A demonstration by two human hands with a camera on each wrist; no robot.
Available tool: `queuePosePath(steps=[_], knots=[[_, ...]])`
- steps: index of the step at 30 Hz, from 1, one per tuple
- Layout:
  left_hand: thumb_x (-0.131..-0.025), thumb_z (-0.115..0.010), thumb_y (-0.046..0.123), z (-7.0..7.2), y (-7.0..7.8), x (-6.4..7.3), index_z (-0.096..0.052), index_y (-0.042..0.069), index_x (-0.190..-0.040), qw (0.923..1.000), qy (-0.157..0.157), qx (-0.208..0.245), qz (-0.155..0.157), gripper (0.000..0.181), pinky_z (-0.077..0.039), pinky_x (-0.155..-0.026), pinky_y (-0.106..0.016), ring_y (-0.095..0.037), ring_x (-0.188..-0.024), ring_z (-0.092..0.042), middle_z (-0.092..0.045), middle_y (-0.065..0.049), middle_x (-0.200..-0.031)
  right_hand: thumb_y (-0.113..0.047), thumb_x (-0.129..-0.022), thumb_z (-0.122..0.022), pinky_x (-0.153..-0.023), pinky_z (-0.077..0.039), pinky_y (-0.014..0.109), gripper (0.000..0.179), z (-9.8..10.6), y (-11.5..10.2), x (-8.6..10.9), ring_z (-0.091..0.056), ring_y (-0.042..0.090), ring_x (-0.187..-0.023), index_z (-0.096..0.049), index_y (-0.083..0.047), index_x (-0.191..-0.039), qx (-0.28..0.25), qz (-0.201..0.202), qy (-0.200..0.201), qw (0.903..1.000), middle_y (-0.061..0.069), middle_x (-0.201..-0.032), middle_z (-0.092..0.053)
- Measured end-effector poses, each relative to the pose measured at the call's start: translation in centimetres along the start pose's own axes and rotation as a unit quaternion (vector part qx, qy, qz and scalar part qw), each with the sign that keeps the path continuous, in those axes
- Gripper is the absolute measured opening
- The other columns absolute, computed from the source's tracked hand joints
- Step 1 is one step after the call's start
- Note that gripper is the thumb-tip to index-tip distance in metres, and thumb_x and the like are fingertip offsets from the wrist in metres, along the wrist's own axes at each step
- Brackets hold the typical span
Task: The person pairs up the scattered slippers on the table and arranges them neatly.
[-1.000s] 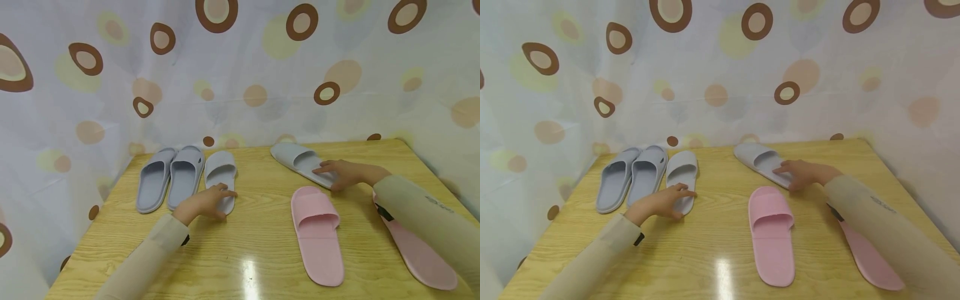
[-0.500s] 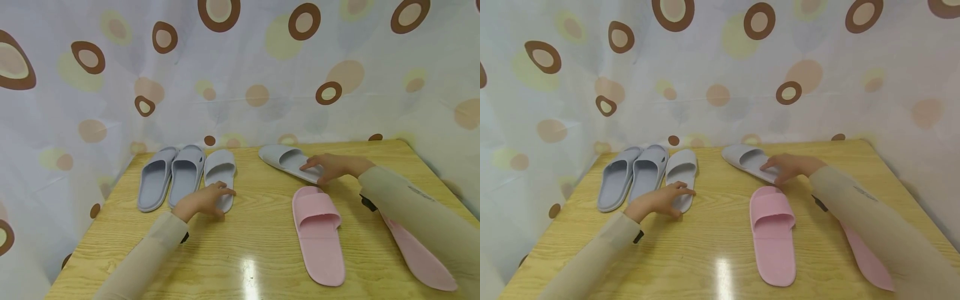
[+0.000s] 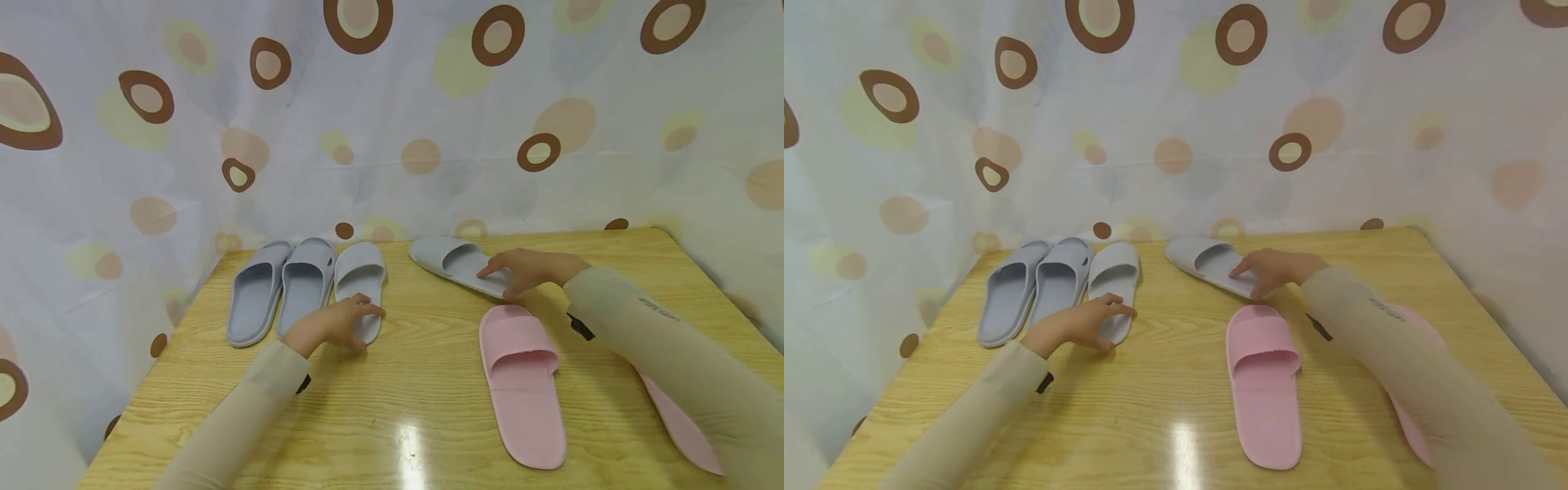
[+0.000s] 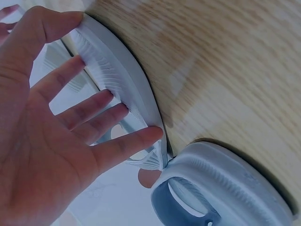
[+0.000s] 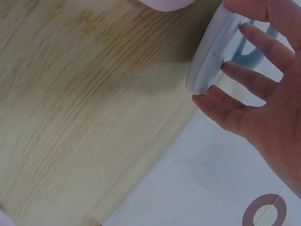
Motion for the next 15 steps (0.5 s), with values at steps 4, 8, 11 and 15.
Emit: queuePosePath(steps=[4,8,11,15], knots=[[-0.081,-0.076,0.015,0.0,-0.1,0.0,-0.048,0.014,-0.141,1.0000,-0.002,0.007,-0.001,0.067,-0.041,-0.100,-0.049,-0.042,-0.131,-0.039,-0.031,-0.024,-0.148,-0.003,-0.076,-0.071,-0.101,-0.034,0.060,0.055,0.0,-0.4,-0.6,-0.034,0.051,-0.130,-0.060,-0.003,-0.129,-0.007,-0.004,-0.004,1.0000,0.034,-0.139,-0.041],[-0.081,-0.076,0.015,0.0,-0.3,0.1,-0.048,0.014,-0.141,0.9999,-0.002,0.011,-0.003,0.067,-0.041,-0.100,-0.048,-0.042,-0.130,-0.040,-0.031,-0.025,-0.148,0.000,-0.075,-0.069,-0.099,-0.038,0.058,0.056,-0.2,-0.4,-1.2,-0.038,0.050,-0.127,-0.060,-0.001,-0.129,-0.020,-0.013,0.004,0.9997,0.033,-0.138,-0.043],[-0.081,-0.076,0.015,-0.1,-0.5,0.0,-0.048,0.014,-0.142,0.9999,-0.001,0.010,-0.002,0.067,-0.041,-0.100,-0.048,-0.041,-0.131,-0.039,-0.031,-0.024,-0.148,0.000,-0.074,-0.069,-0.096,-0.041,0.057,0.055,-0.2,0.0,-1.6,-0.044,0.049,-0.122,-0.060,0.000,-0.129,-0.024,-0.020,0.022,0.9993,0.032,-0.134,-0.047],[-0.082,-0.076,0.016,-0.1,-0.6,0.0,-0.048,0.015,-0.142,1.0000,0.001,0.006,-0.005,0.066,-0.042,-0.099,-0.048,-0.041,-0.131,-0.039,-0.031,-0.024,-0.148,-0.005,-0.075,-0.073,-0.096,-0.040,0.057,0.053,-0.2,0.9,-2.0,-0.045,0.049,-0.121,-0.061,0.002,-0.126,-0.025,-0.022,0.040,0.9986,0.032,-0.130,-0.049]])
Point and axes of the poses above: each hand's wrist, its own x-axis away from the middle knuckle, its own z-axis out of the back of the hand, y = z × x, the point moved 1 cm from there along -x, towards the middle knuckle
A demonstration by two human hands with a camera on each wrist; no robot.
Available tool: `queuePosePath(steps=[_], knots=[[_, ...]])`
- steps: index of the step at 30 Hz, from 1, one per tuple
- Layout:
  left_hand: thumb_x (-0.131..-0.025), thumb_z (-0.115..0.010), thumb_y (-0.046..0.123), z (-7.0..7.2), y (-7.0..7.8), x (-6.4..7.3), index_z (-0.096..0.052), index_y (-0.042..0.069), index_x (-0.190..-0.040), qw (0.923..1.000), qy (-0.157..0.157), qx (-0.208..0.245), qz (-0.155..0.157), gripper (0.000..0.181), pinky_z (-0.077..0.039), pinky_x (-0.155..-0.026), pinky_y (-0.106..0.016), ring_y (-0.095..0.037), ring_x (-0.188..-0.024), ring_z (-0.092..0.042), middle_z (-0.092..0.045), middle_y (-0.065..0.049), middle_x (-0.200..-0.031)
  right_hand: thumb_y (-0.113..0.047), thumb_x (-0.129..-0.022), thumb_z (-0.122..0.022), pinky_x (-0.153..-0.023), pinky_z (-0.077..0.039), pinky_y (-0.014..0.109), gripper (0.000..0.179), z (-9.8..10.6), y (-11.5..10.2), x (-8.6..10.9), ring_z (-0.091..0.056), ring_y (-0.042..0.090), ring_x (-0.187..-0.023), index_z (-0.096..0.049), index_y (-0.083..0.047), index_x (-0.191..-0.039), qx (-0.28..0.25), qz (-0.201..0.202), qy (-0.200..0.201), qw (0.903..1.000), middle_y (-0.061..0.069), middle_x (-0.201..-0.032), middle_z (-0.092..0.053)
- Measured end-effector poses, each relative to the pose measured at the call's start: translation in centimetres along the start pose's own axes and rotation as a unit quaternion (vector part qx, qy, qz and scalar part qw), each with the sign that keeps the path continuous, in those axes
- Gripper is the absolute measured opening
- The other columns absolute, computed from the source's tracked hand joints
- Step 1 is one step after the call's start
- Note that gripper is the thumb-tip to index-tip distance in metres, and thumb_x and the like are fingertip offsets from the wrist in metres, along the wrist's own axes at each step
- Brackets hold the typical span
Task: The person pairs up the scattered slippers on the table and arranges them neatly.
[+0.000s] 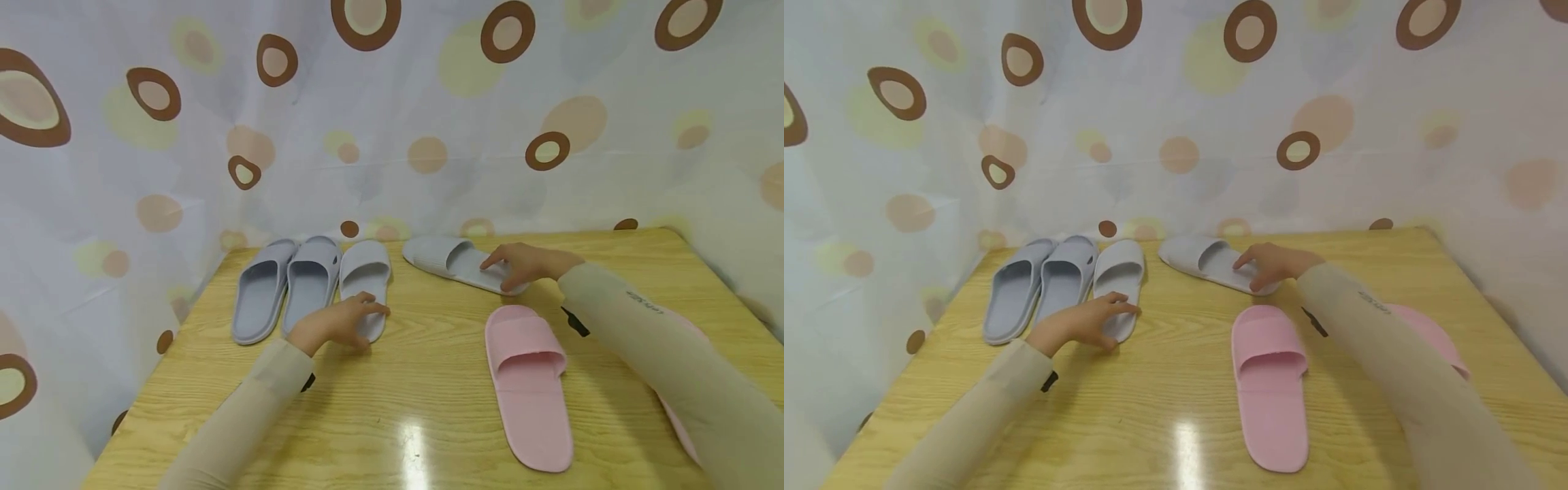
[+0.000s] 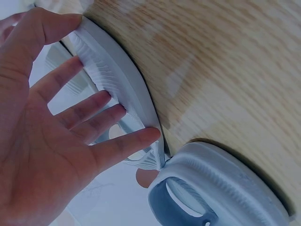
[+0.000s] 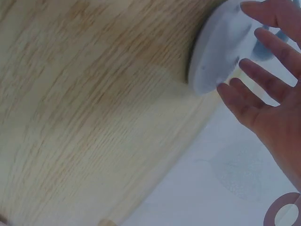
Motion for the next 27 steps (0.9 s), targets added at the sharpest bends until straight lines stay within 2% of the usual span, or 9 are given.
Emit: queuePosePath(steps=[5,9,19,27], knots=[[-0.081,-0.077,0.017,0.0,0.2,-0.2,-0.048,0.016,-0.142,1.0000,-0.003,-0.002,0.001,0.067,-0.042,-0.099,-0.047,-0.041,-0.131,-0.040,-0.031,-0.023,-0.149,-0.014,-0.075,-0.081,-0.100,-0.036,0.059,0.059,0.2,0.7,0.0,-0.040,0.050,-0.125,-0.060,0.003,-0.128,-0.006,-0.021,-0.006,0.9997,0.032,-0.134,-0.046],[-0.081,-0.076,0.017,0.0,0.2,-0.3,-0.048,0.017,-0.142,1.0000,-0.004,-0.002,0.007,0.067,-0.042,-0.099,-0.047,-0.040,-0.131,-0.040,-0.030,-0.023,-0.149,-0.017,-0.076,-0.081,-0.101,-0.035,0.058,0.063,0.1,0.6,-0.3,-0.038,0.050,-0.127,-0.056,0.002,-0.132,0.003,-0.046,-0.020,0.9988,0.032,-0.136,-0.044],[-0.081,-0.073,0.013,0.1,0.1,-0.3,-0.047,0.014,-0.143,1.0000,-0.002,-0.004,0.001,0.068,-0.041,-0.100,-0.047,-0.040,-0.130,-0.040,-0.031,-0.025,-0.148,-0.013,-0.076,-0.078,-0.101,-0.037,0.055,0.062,-0.3,-1.0,-1.2,-0.043,0.047,-0.124,-0.055,0.005,-0.131,0.045,-0.034,-0.032,0.9979,0.031,-0.132,-0.049],[-0.081,-0.074,0.012,0.3,-0.4,-0.8,-0.047,0.012,-0.143,0.9999,-0.006,-0.010,-0.006,0.069,-0.040,-0.102,-0.047,-0.041,-0.130,-0.040,-0.030,-0.026,-0.148,-0.011,-0.075,-0.078,-0.102,-0.037,0.053,0.060,-0.6,-2.5,-1.8,-0.042,0.046,-0.126,-0.057,0.007,-0.128,0.050,-0.054,-0.022,0.9970,0.031,-0.132,-0.050]])
Point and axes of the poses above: each hand's wrist, its own x-axis away from the middle knuckle, its own z-axis out of the back of the hand, y = z × x, the point moved 1 cm from there along -x, towards the middle knuckle
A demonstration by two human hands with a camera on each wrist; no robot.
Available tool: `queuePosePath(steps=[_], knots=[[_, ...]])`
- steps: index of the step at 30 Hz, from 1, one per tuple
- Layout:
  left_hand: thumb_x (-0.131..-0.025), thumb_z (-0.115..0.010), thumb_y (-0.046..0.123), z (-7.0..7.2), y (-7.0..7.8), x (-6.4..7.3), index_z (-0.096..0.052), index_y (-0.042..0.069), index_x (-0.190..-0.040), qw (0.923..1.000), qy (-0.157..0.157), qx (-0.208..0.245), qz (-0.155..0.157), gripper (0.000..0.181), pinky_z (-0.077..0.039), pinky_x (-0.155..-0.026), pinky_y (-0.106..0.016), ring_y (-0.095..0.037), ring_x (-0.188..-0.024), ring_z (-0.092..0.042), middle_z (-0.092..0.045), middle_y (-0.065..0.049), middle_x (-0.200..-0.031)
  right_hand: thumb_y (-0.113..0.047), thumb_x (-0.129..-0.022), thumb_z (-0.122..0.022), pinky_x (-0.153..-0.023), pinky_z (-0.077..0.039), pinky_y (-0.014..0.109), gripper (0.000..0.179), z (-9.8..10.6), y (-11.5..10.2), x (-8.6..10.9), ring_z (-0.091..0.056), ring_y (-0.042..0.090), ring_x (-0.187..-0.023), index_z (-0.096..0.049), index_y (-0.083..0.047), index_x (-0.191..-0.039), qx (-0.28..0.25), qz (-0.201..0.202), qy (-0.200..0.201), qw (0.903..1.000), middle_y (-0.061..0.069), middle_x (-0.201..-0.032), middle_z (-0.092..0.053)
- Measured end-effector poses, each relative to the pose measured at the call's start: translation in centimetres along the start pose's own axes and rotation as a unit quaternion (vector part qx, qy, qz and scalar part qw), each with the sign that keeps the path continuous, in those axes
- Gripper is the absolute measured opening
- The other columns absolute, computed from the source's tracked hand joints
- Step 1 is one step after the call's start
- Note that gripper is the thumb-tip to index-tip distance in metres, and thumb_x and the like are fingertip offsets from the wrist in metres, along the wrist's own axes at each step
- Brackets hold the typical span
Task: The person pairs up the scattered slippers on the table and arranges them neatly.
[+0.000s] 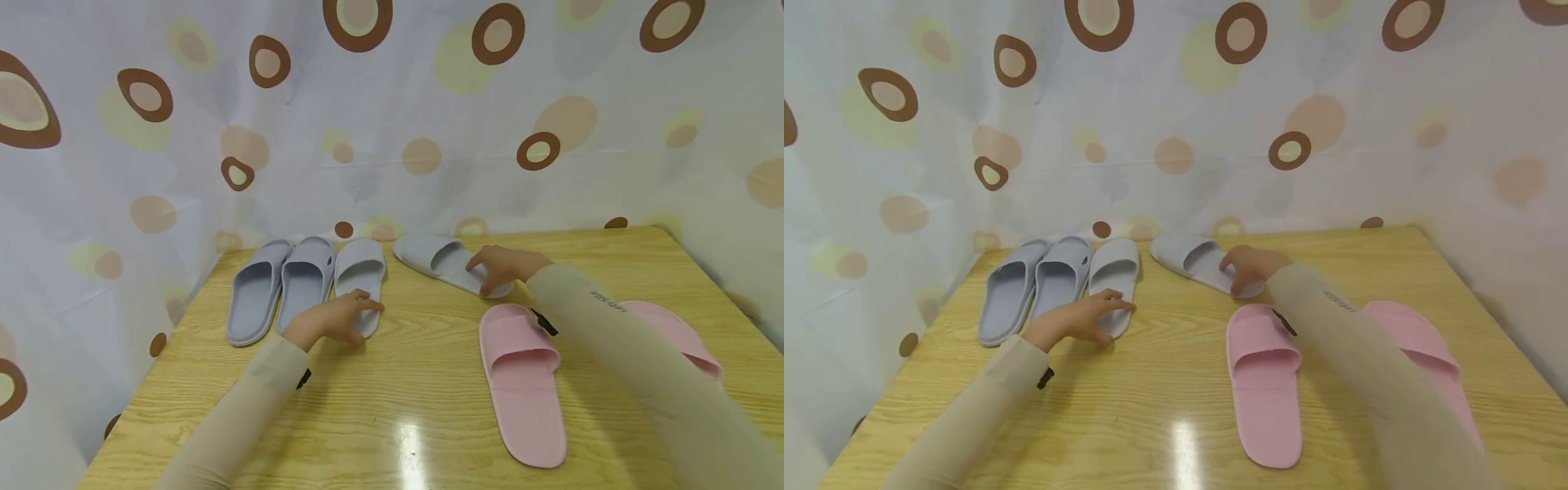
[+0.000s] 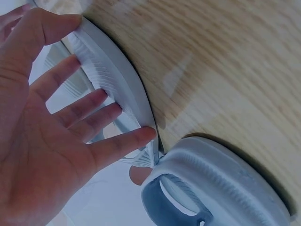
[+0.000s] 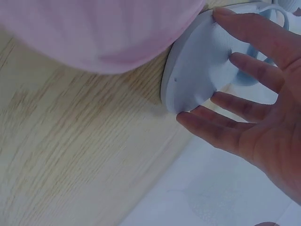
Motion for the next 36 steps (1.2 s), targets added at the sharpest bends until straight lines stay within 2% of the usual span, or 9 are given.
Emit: queuePosePath(steps=[7,12,15,19,21,25,31,34,36], knots=[[-0.082,-0.072,0.011,0.1,-0.5,-0.4,-0.046,0.013,-0.144,1.0000,-0.002,0.002,-0.001,0.067,-0.039,-0.103,-0.047,-0.040,-0.132,-0.039,-0.029,-0.025,-0.149,-0.017,-0.077,-0.077,-0.098,-0.041,0.050,0.062,-0.2,-1.2,-0.6,-0.045,0.040,-0.123,-0.052,0.003,-0.130,0.010,-0.039,-0.021,0.9990,0.028,-0.133,-0.048],[-0.082,-0.072,0.011,0.0,-0.6,-0.5,-0.045,0.014,-0.144,0.9999,-0.006,0.008,0.003,0.068,-0.037,-0.104,-0.047,-0.040,-0.134,-0.036,-0.027,-0.024,-0.151,-0.024,-0.080,-0.077,-0.090,-0.044,0.051,0.066,0.2,-2.0,-0.8,-0.048,0.035,-0.120,-0.048,-0.005,-0.137,0.012,-0.091,-0.066,0.9936,0.021,-0.140,-0.044],[-0.082,-0.072,0.011,0.0,-0.6,-0.5,-0.045,0.013,-0.144,1.0000,-0.005,0.008,0.002,0.068,-0.037,-0.104,-0.048,-0.041,-0.133,-0.036,-0.027,-0.025,-0.150,-0.025,-0.082,-0.075,-0.086,-0.048,0.051,0.070,0.6,-2.7,-0.9,-0.048,0.037,-0.123,-0.043,-0.006,-0.141,-0.003,-0.106,-0.099,0.9894,0.021,-0.146,-0.039],[-0.081,-0.072,0.009,0.0,-0.7,-0.4,-0.046,0.012,-0.143,1.0000,0.000,0.002,-0.001,0.067,-0.038,-0.103,-0.048,-0.041,-0.132,-0.037,-0.029,-0.026,-0.149,-0.021,-0.085,-0.072,-0.085,-0.051,0.049,0.072,0.9,-3.7,-1.2,-0.044,0.040,-0.127,-0.038,0.000,-0.144,-0.031,-0.098,-0.124,0.9869,0.026,-0.148,-0.032],[-0.081,-0.071,0.008,0.0,-0.7,-0.3,-0.047,0.012,-0.143,1.0000,0.002,0.001,-0.003,0.066,-0.038,-0.103,-0.048,-0.041,-0.132,-0.038,-0.029,-0.026,-0.149,-0.021,-0.084,-0.072,-0.084,-0.052,0.048,0.072,0.8,-4.2,-1.4,-0.044,0.039,-0.128,-0.038,0.000,-0.144,-0.028,-0.099,-0.129,0.9863,0.026,-0.148,-0.033],[-0.082,-0.071,0.008,0.1,-0.6,-0.3,-0.047,0.011,-0.143,1.0000,0.001,0.000,-0.003,0.066,-0.039,-0.103,-0.047,-0.041,-0.131,-0.039,-0.029,-0.027,-0.149,-0.022,-0.083,-0.073,-0.081,-0.052,0.044,0.071,0.3,-5.1,-1.8,-0.048,0.036,-0.123,-0.040,0.000,-0.142,0.011,-0.101,-0.127,0.9867,0.023,-0.143,-0.042],[-0.082,-0.072,0.009,0.1,-0.5,-0.2,-0.047,0.010,-0.143,1.0000,0.003,-0.002,-0.008,0.066,-0.038,-0.103,-0.047,-0.042,-0.132,-0.038,-0.030,-0.027,-0.148,-0.013,-0.077,-0.078,-0.082,-0.052,0.042,0.075,-0.6,-6.6,-2.4,-0.051,0.033,-0.119,-0.041,0.003,-0.140,0.043,-0.105,-0.122,0.9860,0.021,-0.135,-0.049],[-0.081,-0.072,0.009,0.1,-0.4,-0.2,-0.047,0.010,-0.143,0.9999,0.003,-0.001,-0.010,0.066,-0.037,-0.104,-0.048,-0.042,-0.133,-0.037,-0.030,-0.027,-0.148,-0.013,-0.075,-0.079,-0.080,-0.051,0.040,0.073,-0.9,-7.4,-2.6,-0.055,0.029,-0.110,-0.044,0.001,-0.137,0.062,-0.108,-0.119,0.9850,0.019,-0.129,-0.053],[-0.081,-0.072,0.009,0.1,-0.5,-0.3,-0.047,0.009,-0.143,0.9999,0.003,0.000,-0.011,0.067,-0.036,-0.105,-0.048,-0.042,-0.134,-0.036,-0.029,-0.028,-0.149,-0.013,-0.074,-0.079,-0.079,-0.050,0.039,0.065,-1.1,-7.9,-2.6,-0.055,0.026,-0.101,-0.048,-0.001,-0.131,0.083,-0.106,-0.119,0.9837,0.016,-0.120,-0.056]])
Point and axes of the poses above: each hand's wrist, its own x-axis away from the middle knuckle, its own z-axis out of the back of the hand, y = z × x, the point moved 1 cm from there along -x, towards the middle knuckle
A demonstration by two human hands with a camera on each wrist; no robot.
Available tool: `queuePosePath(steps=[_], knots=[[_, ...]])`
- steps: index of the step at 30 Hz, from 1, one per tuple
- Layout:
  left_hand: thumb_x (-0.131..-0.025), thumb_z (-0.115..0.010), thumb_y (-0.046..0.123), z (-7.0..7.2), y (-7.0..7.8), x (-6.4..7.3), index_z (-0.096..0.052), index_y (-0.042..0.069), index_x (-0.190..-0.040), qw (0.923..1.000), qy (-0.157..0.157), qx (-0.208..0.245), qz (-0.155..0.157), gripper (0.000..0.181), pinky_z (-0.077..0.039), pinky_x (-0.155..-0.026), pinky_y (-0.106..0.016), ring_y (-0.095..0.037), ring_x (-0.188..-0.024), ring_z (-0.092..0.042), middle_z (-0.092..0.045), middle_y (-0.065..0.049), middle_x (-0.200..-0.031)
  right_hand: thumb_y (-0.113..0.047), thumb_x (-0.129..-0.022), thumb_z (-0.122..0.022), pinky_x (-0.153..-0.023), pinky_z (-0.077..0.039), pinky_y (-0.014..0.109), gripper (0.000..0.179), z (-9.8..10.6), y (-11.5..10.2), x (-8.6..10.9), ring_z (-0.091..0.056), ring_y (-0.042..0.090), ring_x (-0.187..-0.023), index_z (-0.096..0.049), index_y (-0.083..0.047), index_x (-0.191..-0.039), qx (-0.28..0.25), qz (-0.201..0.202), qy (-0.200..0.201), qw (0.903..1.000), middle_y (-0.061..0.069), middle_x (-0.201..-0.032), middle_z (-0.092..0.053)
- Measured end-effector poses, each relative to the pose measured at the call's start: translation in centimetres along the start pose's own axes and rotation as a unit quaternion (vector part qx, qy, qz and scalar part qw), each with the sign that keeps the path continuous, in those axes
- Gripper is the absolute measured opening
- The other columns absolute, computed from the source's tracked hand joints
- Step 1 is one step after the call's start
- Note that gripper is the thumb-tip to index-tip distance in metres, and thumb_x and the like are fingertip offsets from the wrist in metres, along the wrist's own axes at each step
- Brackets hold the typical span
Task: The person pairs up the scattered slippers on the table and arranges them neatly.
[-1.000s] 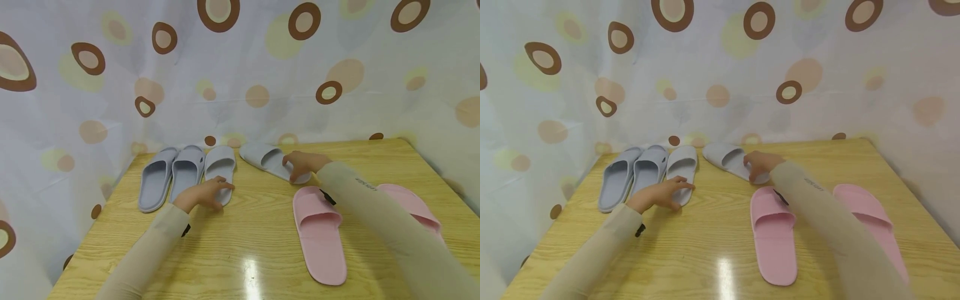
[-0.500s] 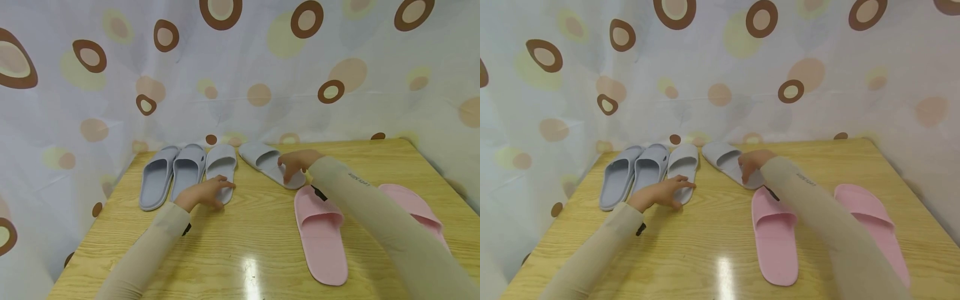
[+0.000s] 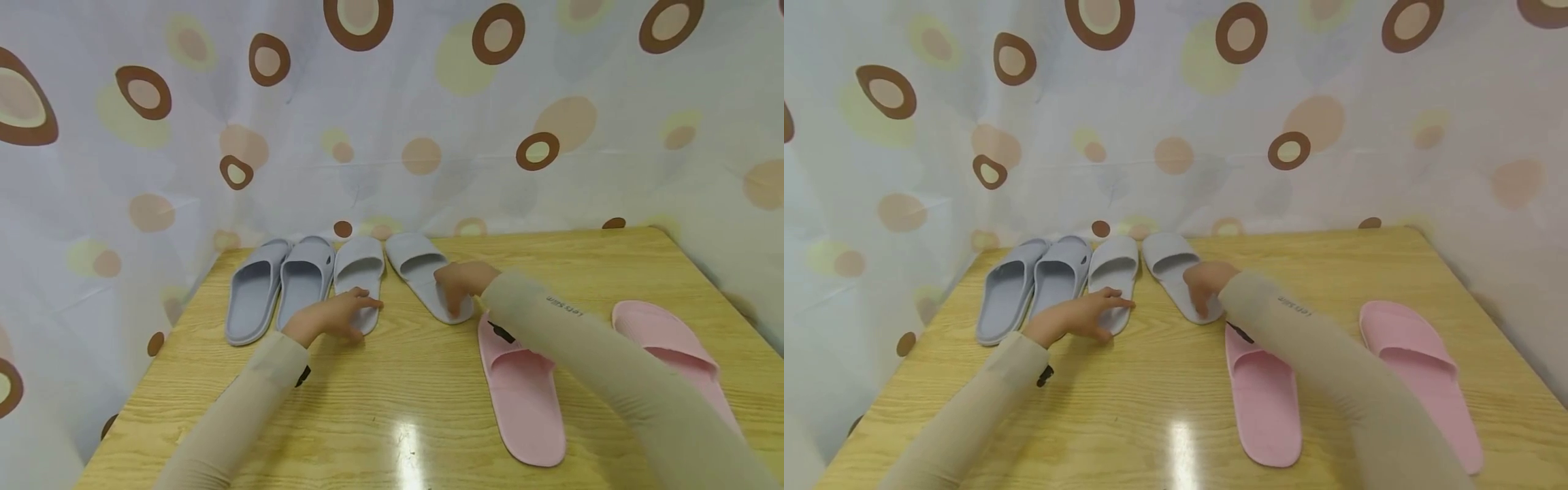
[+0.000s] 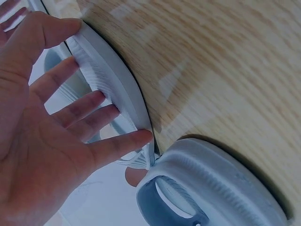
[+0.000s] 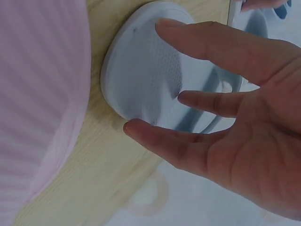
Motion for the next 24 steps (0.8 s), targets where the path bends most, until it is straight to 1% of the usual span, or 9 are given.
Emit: queuePosePath(steps=[2,6,9,13,15,17,20,24], knots=[[-0.081,-0.072,0.009,0.0,0.0,0.0,-0.047,0.009,-0.143,1.0000,-0.001,0.002,-0.002,0.067,-0.036,-0.105,-0.049,-0.042,-0.134,-0.035,-0.029,-0.028,-0.149,-0.013,-0.075,-0.078,-0.078,-0.050,0.039,0.055,0.0,-0.6,0.2,-0.053,0.024,-0.094,-0.052,-0.002,-0.123,0.009,-0.004,-0.004,0.9999,0.014,-0.113,-0.057],[-0.081,-0.073,0.010,0.0,-0.1,0.0,-0.047,0.009,-0.143,1.0000,-0.001,-0.002,-0.007,0.067,-0.035,-0.105,-0.049,-0.043,-0.134,-0.034,-0.030,-0.028,-0.148,-0.013,-0.077,-0.077,-0.079,-0.049,0.039,0.042,0.1,-1.3,0.7,-0.051,0.022,-0.092,-0.055,-0.004,-0.113,0.017,-0.003,-0.003,0.9998,0.012,-0.108,-0.058],[-0.082,-0.073,0.011,0.0,-0.1,0.0,-0.046,0.009,-0.143,1.0000,-0.002,-0.004,-0.007,0.067,-0.035,-0.105,-0.049,-0.043,-0.134,-0.034,-0.029,-0.028,-0.148,-0.017,-0.076,-0.079,-0.080,-0.049,0.040,0.045,0.0,-1.6,1.0,-0.052,0.022,-0.094,-0.056,-0.005,-0.112,0.009,-0.002,0.002,1.0000,0.012,-0.109,-0.057],[-0.081,-0.073,0.011,0.0,0.0,0.0,-0.046,0.009,-0.143,1.0000,-0.004,-0.004,-0.004,0.067,-0.035,-0.106,-0.049,-0.043,-0.135,-0.033,-0.029,-0.028,-0.149,-0.026,-0.070,-0.085,-0.084,-0.048,0.042,0.053,-0.4,-2.1,1.1,-0.052,0.024,-0.097,-0.056,-0.004,-0.109,0.004,0.004,0.005,1.0000,0.013,-0.107,-0.056],[-0.082,-0.073,0.011,0.0,0.0,0.0,-0.046,0.010,-0.143,1.0000,-0.005,-0.005,0.000,0.067,-0.035,-0.106,-0.049,-0.042,-0.135,-0.033,-0.029,-0.027,-0.149,-0.028,-0.069,-0.087,-0.089,-0.048,0.044,0.060,-0.9,-2.6,0.8,-0.052,0.027,-0.105,-0.055,-0.002,-0.113,0.010,-0.003,0.007,0.9999,0.019,-0.116,-0.054],[-0.082,-0.073,0.011,0.0,0.1,0.0,-0.046,0.010,-0.143,1.0000,-0.007,-0.007,0.001,0.067,-0.035,-0.106,-0.049,-0.042,-0.135,-0.033,-0.029,-0.027,-0.149,-0.025,-0.069,-0.087,-0.094,-0.046,0.045,0.064,-1.1,-3.3,0.7,-0.050,0.031,-0.113,-0.054,0.001,-0.118,0.019,-0.008,0.006,0.9998,0.026,-0.125,-0.050],[-0.082,-0.073,0.012,0.1,0.1,-0.1,-0.046,0.011,-0.144,0.9999,-0.008,-0.006,0.003,0.067,-0.034,-0.106,-0.049,-0.042,-0.136,-0.033,-0.028,-0.026,-0.150,-0.023,-0.072,-0.085,-0.097,-0.044,0.049,0.071,-1.3,-4.1,0.8,-0.045,0.036,-0.124,-0.050,0.003,-0.128,0.021,-0.031,0.005,0.9993,0.035,-0.138,-0.037],[-0.082,-0.072,0.010,0.0,0.1,0.0,-0.046,0.010,-0.144,1.0000,-0.006,0.001,0.002,0.067,-0.034,-0.106,-0.049,-0.042,-0.135,-0.033,-0.029,-0.027,-0.149,-0.022,-0.073,-0.085,-0.096,-0.045,0.051,0.072,-1.4,-4.4,1.0,-0.047,0.037,-0.123,-0.049,0.003,-0.130,0.005,-0.037,0.012,0.9992,0.035,-0.139,-0.035]])
Point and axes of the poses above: each hand's wrist, its own x-axis away from the middle knuckle, its own z-axis out of the back of the hand, y = z × x, the point moved 1 cm from there along -x, towards the middle knuckle
